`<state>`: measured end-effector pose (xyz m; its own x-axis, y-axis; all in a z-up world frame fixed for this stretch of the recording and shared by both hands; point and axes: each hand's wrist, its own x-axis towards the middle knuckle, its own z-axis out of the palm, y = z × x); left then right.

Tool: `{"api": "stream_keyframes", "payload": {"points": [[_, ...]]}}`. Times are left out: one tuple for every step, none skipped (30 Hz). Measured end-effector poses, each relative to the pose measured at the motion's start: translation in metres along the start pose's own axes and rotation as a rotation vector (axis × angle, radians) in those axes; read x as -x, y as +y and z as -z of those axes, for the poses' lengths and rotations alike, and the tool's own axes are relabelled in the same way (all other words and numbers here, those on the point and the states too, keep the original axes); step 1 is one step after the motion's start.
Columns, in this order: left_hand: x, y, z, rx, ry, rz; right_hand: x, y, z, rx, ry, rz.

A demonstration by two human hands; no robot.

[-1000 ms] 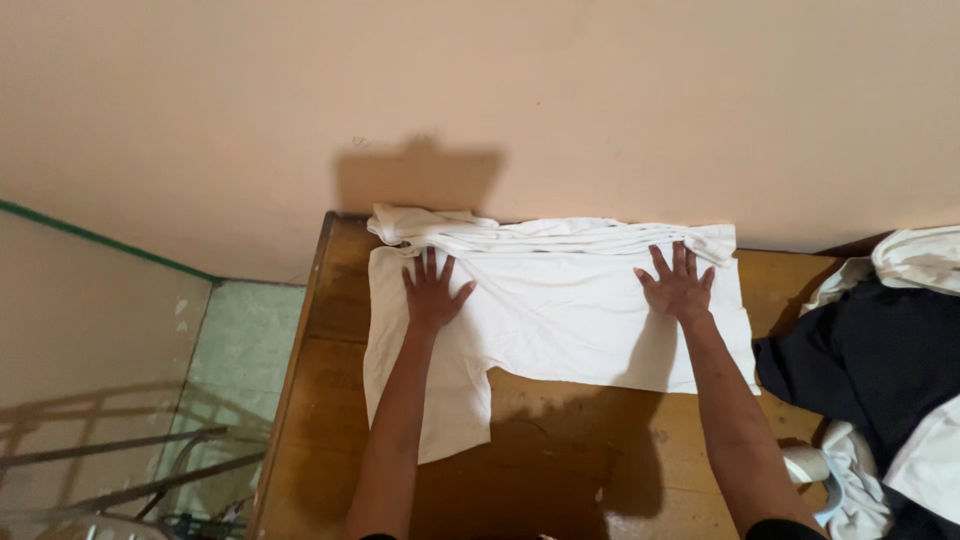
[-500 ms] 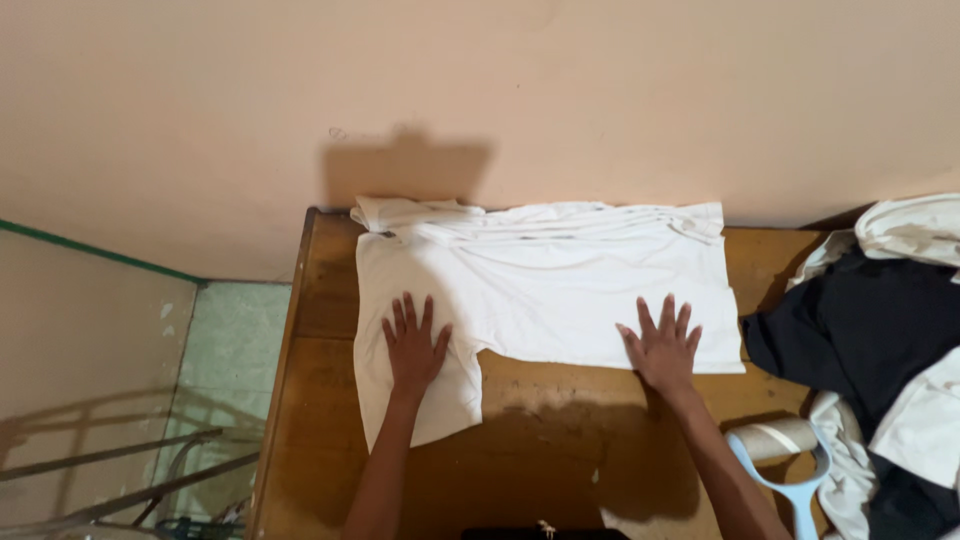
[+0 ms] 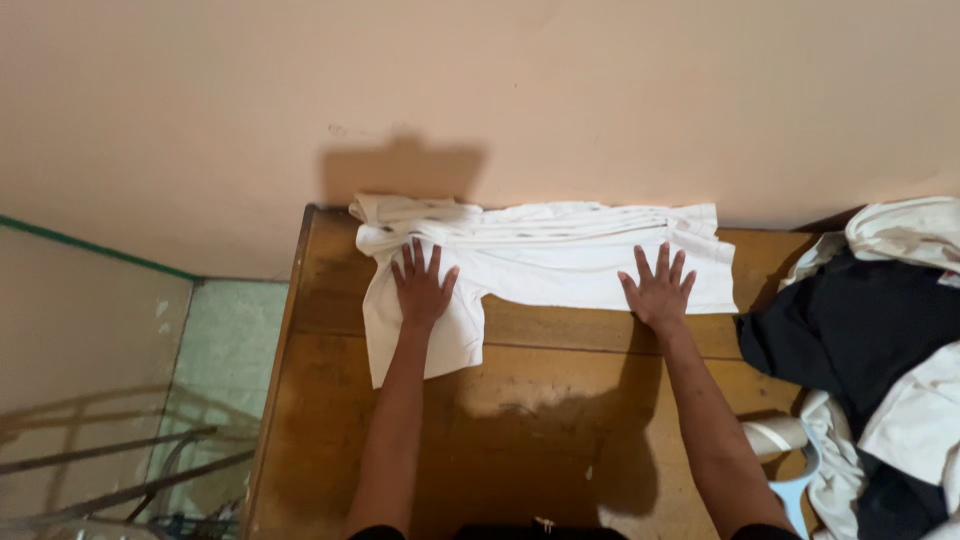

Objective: The person lays a white t-shirt flat on a wooden table and uses a lint roller to remove lint from the fabric. The person smooths the shirt with their hands and rolls the lint roller over the sleeves, body, and collar areas.

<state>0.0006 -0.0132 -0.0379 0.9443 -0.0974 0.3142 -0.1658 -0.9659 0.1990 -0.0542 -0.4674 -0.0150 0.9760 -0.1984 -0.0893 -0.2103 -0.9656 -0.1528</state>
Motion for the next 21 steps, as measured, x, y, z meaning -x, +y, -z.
{"api": "stream_keyframes", "payload": {"points": [[0.006, 0.002, 0.003, 0.041, 0.003, 0.013, 0.002, -0.001, 0.001, -0.005, -0.005, 0.010], [0.016, 0.005, 0.006, 0.082, 0.007, 0.027, 0.004, -0.003, 0.003, -0.010, -0.010, 0.020], [0.025, 0.006, 0.012, 0.123, 0.012, 0.038, 0.012, -0.004, 0.001, -0.007, 0.022, 0.020], [0.038, 0.006, 0.017, 0.120, 0.004, 0.054, 0.025, -0.004, -0.005, -0.004, 0.054, 0.021], [0.056, 0.005, 0.022, 0.118, -0.006, 0.069, 0.037, -0.004, -0.010, 0.000, 0.084, 0.020], [0.069, 0.006, 0.028, 0.116, -0.017, 0.085, 0.045, -0.002, -0.014, 0.016, 0.139, 0.040], [0.082, 0.005, 0.035, 0.084, -0.041, 0.101, 0.053, -0.001, -0.018, 0.031, 0.190, 0.061], [0.095, 0.003, 0.041, 0.053, -0.066, 0.117, 0.061, 0.002, -0.021, 0.046, 0.240, 0.081], [0.101, -0.001, 0.046, 0.019, -0.083, 0.134, 0.061, 0.003, -0.021, 0.024, 0.206, 0.067], [0.105, -0.002, 0.050, 0.002, -0.086, 0.145, 0.059, 0.005, -0.020, 0.002, 0.172, 0.052], [0.108, -0.001, 0.052, -0.016, -0.091, 0.156, 0.061, 0.005, -0.019, -0.021, 0.136, 0.037], [0.111, 0.000, 0.056, -0.033, -0.096, 0.167, 0.064, 0.006, -0.019, -0.030, 0.131, 0.026], [0.114, 0.002, 0.059, -0.045, -0.122, 0.183, 0.065, 0.006, -0.018, -0.038, 0.127, 0.018], [0.116, 0.003, 0.064, -0.056, -0.148, 0.200, 0.067, 0.004, -0.017, -0.046, 0.123, 0.010], [0.116, 0.006, 0.068, -0.062, -0.173, 0.212, 0.070, 0.004, -0.015, -0.053, 0.123, 0.013], [0.116, 0.007, 0.073, -0.063, -0.199, 0.227, 0.073, 0.003, -0.014, -0.059, 0.123, 0.016], [0.118, 0.009, 0.077, -0.062, -0.229, 0.239, 0.079, 0.005, -0.013, -0.064, 0.121, 0.013], [0.120, 0.012, 0.080, -0.061, -0.258, 0.251, 0.085, 0.006, -0.013, -0.046, 0.118, 0.008], [0.119, 0.013, 0.081, -0.067, -0.263, 0.249, 0.087, 0.006, -0.013, -0.031, 0.119, 0.001], [0.120, 0.013, 0.083, -0.074, -0.267, 0.248, 0.089, 0.005, -0.013, -0.015, 0.121, -0.006], [0.123, 0.013, 0.083, -0.080, -0.279, 0.243, 0.091, 0.005, -0.013, -0.022, 0.103, -0.004]]}}
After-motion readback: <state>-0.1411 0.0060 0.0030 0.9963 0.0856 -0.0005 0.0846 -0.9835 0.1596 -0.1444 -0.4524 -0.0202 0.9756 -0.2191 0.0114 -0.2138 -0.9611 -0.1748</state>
